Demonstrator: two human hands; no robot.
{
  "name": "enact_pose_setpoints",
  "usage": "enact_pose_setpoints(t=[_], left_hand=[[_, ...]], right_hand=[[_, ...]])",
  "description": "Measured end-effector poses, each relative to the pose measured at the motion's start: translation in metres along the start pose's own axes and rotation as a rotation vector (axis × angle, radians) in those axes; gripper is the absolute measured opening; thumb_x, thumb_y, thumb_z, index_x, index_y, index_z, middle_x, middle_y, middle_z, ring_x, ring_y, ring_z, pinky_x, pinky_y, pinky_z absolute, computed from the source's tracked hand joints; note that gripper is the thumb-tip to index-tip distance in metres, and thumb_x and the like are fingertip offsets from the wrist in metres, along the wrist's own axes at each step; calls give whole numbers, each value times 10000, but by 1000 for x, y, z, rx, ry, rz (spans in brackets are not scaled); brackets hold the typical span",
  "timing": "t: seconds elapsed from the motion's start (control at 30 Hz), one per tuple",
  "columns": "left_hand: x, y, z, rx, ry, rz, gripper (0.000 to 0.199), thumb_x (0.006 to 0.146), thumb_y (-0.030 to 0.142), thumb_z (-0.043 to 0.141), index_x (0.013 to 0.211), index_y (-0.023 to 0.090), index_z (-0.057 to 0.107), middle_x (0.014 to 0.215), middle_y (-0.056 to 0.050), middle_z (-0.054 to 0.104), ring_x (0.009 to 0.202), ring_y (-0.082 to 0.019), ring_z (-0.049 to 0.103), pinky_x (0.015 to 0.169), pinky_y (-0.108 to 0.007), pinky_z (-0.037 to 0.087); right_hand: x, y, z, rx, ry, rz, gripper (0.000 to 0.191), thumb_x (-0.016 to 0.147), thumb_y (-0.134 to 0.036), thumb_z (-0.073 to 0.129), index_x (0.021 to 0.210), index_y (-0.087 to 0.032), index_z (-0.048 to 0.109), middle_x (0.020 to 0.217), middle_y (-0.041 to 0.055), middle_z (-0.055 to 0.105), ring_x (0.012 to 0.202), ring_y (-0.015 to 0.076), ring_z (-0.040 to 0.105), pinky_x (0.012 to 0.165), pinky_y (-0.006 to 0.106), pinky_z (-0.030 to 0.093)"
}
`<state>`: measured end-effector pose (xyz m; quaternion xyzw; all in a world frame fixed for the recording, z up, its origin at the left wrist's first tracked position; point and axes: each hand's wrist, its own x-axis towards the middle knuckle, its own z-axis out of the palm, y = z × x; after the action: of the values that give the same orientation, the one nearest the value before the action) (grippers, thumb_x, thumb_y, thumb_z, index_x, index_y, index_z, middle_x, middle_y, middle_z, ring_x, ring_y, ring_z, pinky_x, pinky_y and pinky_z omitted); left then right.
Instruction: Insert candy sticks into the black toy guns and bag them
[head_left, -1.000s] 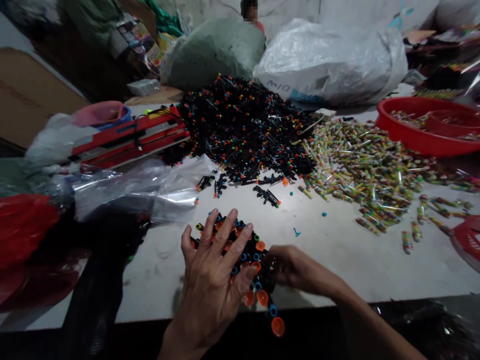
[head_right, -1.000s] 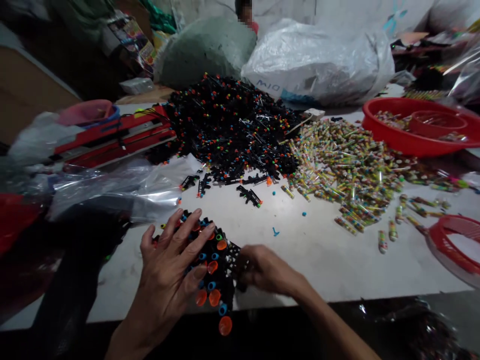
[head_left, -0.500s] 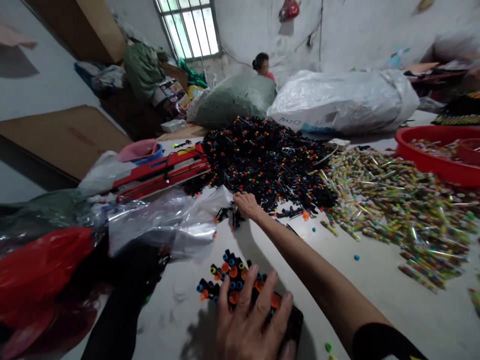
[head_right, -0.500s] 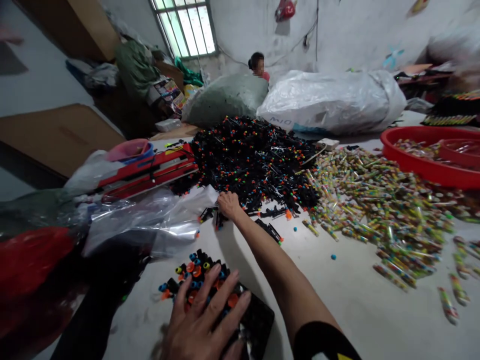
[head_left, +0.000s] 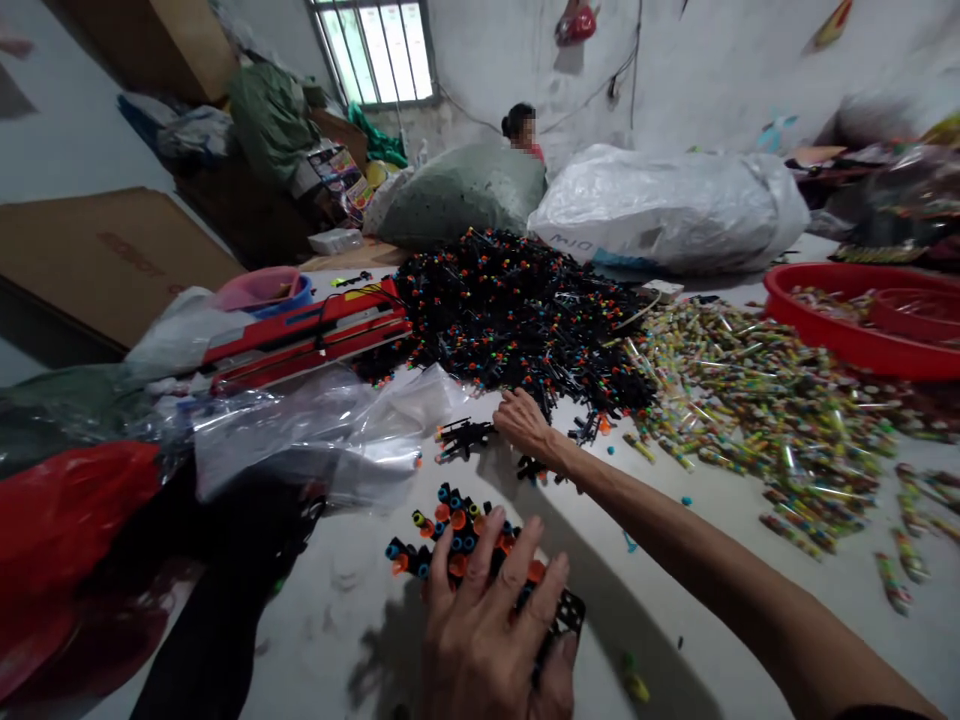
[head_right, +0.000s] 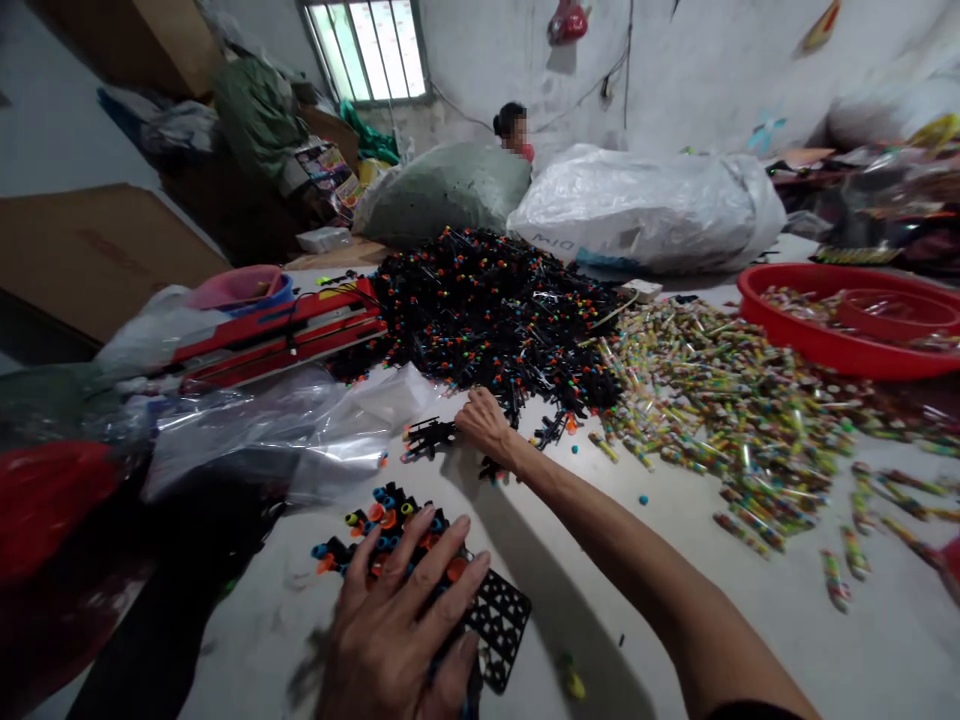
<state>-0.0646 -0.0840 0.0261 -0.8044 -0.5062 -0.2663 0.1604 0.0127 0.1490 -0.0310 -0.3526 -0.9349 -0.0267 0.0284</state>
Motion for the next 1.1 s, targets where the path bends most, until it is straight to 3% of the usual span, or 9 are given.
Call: enact_pose_setpoints(t=[0.1, 0.2, 0.4, 0.5, 0.63, 0.73, 0.87, 1.03, 1.1], left_hand=[[2, 5, -5, -58, 7, -72, 369, 786, 263, 524, 1148, 299, 586, 1272, 3, 551, 1244, -243, 414, 1059, -476, 207], [4, 11, -11, -122, -21, -144, 336, 833, 256, 456, 1138, 283, 594, 1269, -10, 554, 1255, -250, 400, 1049, -499, 214], [5, 6, -21, -60, -247, -46, 427, 839, 227, 446, 1262, 275, 483, 1357, -27, 462, 1308, -271, 320, 1047, -527, 201], [4, 4, -20, -61, -234, -45, 455, 826, 207, 458, 1274, 286, 464, 1352, -23, 469, 1309, -264, 320, 1052, -530, 192], [4, 5, -18, -57, -236, -47, 461, 827, 180, 447, 1277, 280, 460, 1352, -27, 469, 1306, -261, 326, 1047, -534, 203], [4, 6, -18, -48, -236, -44, 458, 826, 181, 455, 1274, 274, 461, 1354, -30, 466, 1306, -262, 325, 1043, -535, 207], [5, 7, -19, -38, -263, -56, 452, 847, 223, 448, 1296, 269, 435, 1362, -29, 457, 1314, -261, 307, 1052, -530, 187], [7, 7, -23, -69, -280, -24, 557, 869, 497, 352, 1352, 219, 364, 1389, -85, 414, 1324, -309, 273, 1045, -555, 164], [9, 7, -26, -62, -299, -20, 582, 839, 539, 392, 1335, 233, 395, 1395, -84, 405, 1322, -319, 273, 1050, -553, 156]], right_hand=[[-37, 15, -16, 2, 45, 152, 210, 830, -116, 438, 786, -131, 643, 922, 125, 612, 861, 213, 532, 703, 304, 364], [-88, 20, -29, 126, 24, 303, 138, 802, -175, 488, 807, -141, 622, 847, 84, 608, 710, 166, 536, 555, 246, 313], [-190, -18, -14, 897, -137, 404, 133, 653, -186, 637, 764, -166, 565, 588, -50, 473, 542, 90, 416, 491, 196, 267], [-208, -42, 4, 1181, -89, 466, 122, 642, -187, 638, 693, -169, 528, 582, -55, 442, 544, 87, 402, 486, 196, 284], [-199, -66, 19, 1473, 55, 417, 169, 670, -209, 626, 811, -175, 540, 689, -28, 524, 618, 109, 475, 541, 210, 356], [-189, -75, 17, 1359, 36, 314, 163, 708, -250, 621, 838, -176, 557, 711, -13, 563, 639, 125, 494, 561, 220, 365], [-187, -84, 9, 906, -59, 259, 103, 746, -229, 568, 826, -165, 575, 734, 21, 606, 624, 137, 507, 557, 231, 338], [-189, -95, 0, 595, -140, 123, 244, 791, -154, 464, 1007, -152, 577, 1038, 119, 619, 741, 170, 582, 569, 249, 351], [-180, -84, -9, 582, -261, 74, 214, 784, -188, 502, 966, -154, 608, 983, 107, 646, 708, 174, 592, 545, 246, 352]])
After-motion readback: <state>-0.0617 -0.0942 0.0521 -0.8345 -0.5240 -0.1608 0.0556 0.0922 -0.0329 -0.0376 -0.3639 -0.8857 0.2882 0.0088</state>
